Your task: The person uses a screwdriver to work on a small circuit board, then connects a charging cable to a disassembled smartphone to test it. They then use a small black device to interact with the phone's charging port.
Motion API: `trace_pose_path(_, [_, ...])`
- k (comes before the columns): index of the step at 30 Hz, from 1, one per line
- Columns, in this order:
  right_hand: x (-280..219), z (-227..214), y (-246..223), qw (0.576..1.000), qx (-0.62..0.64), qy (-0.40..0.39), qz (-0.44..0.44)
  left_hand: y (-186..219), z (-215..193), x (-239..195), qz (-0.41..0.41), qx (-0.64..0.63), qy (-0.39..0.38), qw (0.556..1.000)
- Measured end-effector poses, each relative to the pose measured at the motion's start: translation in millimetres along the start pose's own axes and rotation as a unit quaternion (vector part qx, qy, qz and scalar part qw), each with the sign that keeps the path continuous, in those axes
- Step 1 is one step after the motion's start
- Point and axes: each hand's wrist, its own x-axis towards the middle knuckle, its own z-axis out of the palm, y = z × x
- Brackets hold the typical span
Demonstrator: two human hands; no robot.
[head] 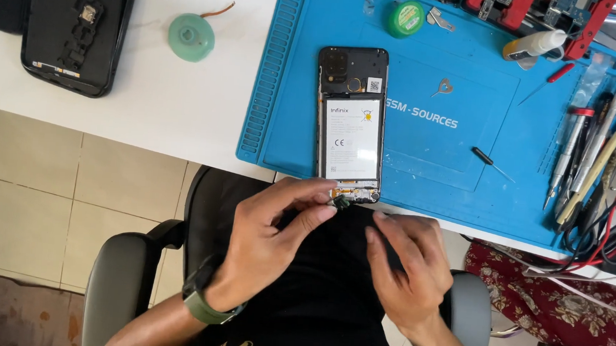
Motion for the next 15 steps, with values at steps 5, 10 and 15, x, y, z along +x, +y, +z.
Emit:
trace_pose_path(5, [0,-13,24,0.979,-0.096,-0.11,-0.141,5,-6,4,-0.058,0.034,-0.109,0.992])
trace_pose_path(10, [5,-15,22,0.975,-0.058,-0.103,-0.189,9,-4,1,-0.045,0.007,-0.148,0.988])
trace_pose_path(15, [8,-18,19,0.982,-0.053,-0.085,-0.159,3,5,-10,0.046,0.074,-0.113,0.99])
